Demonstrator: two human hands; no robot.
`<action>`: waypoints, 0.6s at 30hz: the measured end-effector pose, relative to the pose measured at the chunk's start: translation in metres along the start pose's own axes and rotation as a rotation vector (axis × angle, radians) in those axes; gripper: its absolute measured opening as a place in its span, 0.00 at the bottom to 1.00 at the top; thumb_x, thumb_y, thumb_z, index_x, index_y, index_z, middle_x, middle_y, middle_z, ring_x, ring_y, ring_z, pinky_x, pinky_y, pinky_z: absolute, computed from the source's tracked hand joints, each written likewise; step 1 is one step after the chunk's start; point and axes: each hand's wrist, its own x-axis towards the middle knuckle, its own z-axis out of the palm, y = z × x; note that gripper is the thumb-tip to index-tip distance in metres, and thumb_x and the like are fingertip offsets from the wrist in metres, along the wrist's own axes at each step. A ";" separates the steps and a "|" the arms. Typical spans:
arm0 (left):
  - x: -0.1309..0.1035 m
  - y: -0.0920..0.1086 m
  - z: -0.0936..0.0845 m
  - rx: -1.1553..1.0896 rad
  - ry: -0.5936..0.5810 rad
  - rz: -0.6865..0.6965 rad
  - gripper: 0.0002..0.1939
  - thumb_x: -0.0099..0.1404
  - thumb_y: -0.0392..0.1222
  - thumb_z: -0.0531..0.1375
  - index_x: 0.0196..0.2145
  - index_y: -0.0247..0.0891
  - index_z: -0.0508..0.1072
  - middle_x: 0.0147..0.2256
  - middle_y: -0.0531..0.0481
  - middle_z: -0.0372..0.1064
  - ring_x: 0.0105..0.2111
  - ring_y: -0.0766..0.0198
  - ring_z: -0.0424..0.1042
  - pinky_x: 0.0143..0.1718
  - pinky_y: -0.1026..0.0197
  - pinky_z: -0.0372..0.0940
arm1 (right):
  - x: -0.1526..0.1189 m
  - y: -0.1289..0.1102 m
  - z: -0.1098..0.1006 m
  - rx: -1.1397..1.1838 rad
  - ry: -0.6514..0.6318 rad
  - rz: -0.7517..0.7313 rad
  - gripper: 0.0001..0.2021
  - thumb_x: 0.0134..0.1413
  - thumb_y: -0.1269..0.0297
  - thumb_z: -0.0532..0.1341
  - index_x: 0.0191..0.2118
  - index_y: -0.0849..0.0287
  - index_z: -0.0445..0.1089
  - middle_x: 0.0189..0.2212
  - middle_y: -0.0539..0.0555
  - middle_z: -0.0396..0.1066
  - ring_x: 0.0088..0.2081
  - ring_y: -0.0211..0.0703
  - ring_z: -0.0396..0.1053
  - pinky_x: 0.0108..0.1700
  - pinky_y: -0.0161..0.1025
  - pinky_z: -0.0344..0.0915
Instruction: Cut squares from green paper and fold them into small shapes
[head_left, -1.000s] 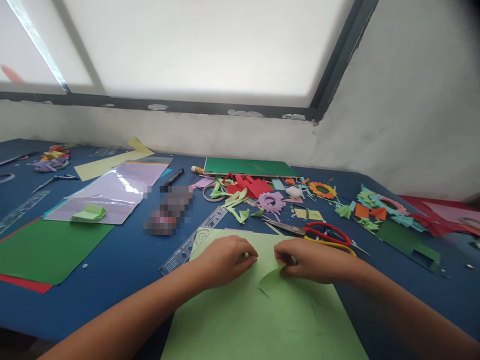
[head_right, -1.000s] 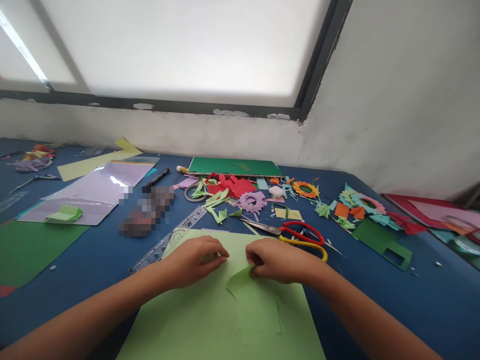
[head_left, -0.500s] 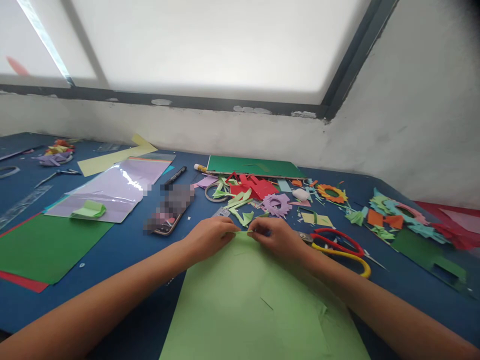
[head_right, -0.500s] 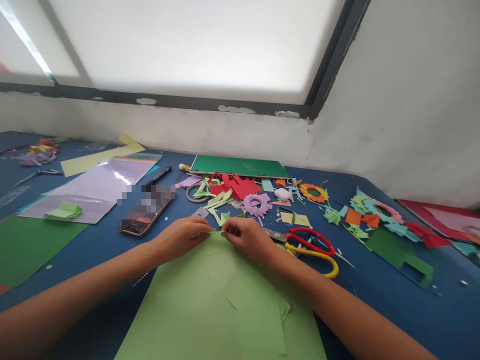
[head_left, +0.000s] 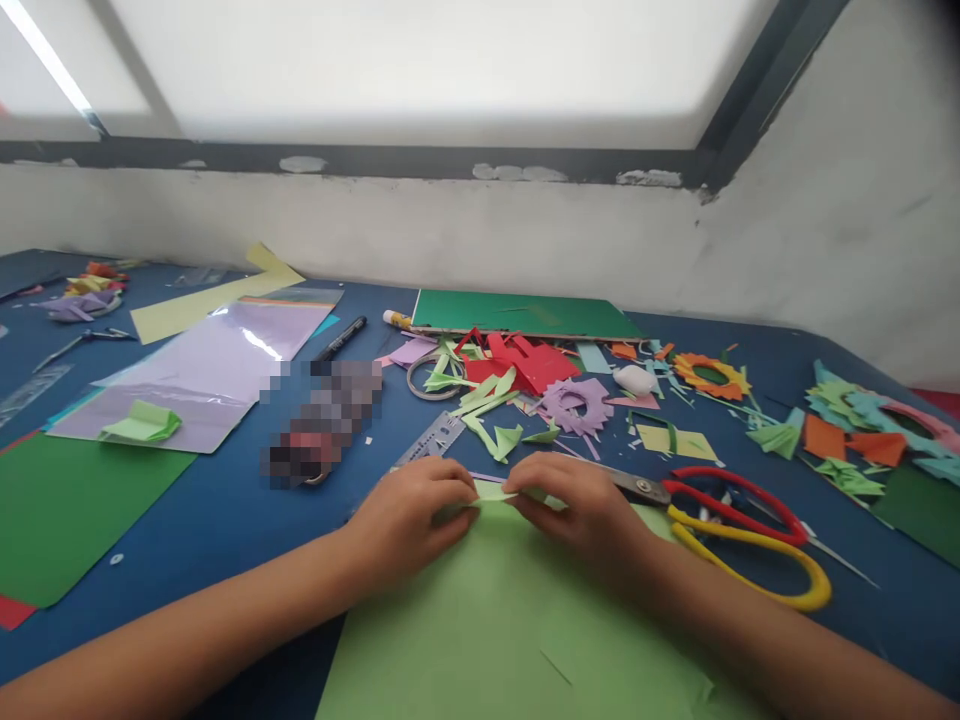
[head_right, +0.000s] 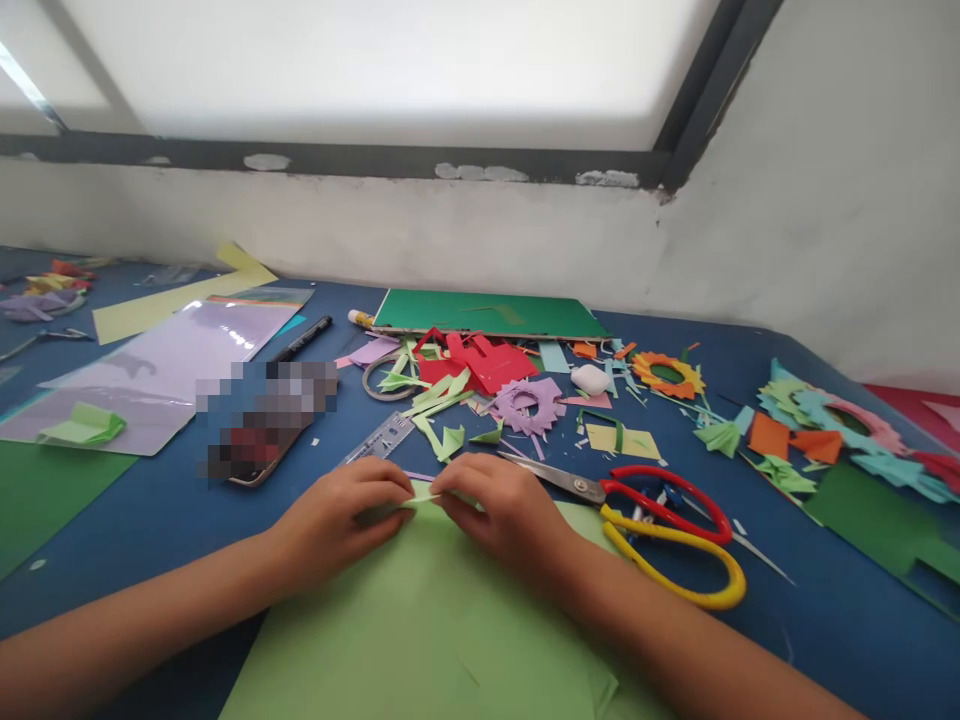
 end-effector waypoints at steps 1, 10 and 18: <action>0.000 -0.001 0.001 0.015 0.005 0.020 0.08 0.61 0.34 0.55 0.36 0.37 0.72 0.38 0.47 0.70 0.37 0.62 0.69 0.39 0.62 0.64 | -0.001 0.000 0.000 -0.013 -0.034 -0.028 0.06 0.57 0.73 0.54 0.34 0.58 0.67 0.31 0.53 0.72 0.33 0.39 0.69 0.35 0.34 0.65; 0.001 -0.007 -0.008 0.136 -0.083 0.244 0.12 0.65 0.30 0.49 0.39 0.36 0.71 0.37 0.47 0.72 0.36 0.62 0.70 0.38 0.63 0.65 | -0.007 -0.001 -0.009 -0.175 -0.205 -0.214 0.10 0.58 0.76 0.50 0.37 0.60 0.68 0.35 0.55 0.73 0.35 0.41 0.69 0.37 0.37 0.64; 0.001 -0.010 -0.012 0.038 -0.117 0.239 0.11 0.64 0.31 0.51 0.39 0.33 0.72 0.36 0.45 0.72 0.35 0.63 0.70 0.38 0.63 0.65 | -0.015 -0.007 -0.004 -0.023 -0.214 -0.081 0.08 0.56 0.73 0.53 0.38 0.59 0.68 0.35 0.55 0.72 0.37 0.41 0.69 0.39 0.37 0.64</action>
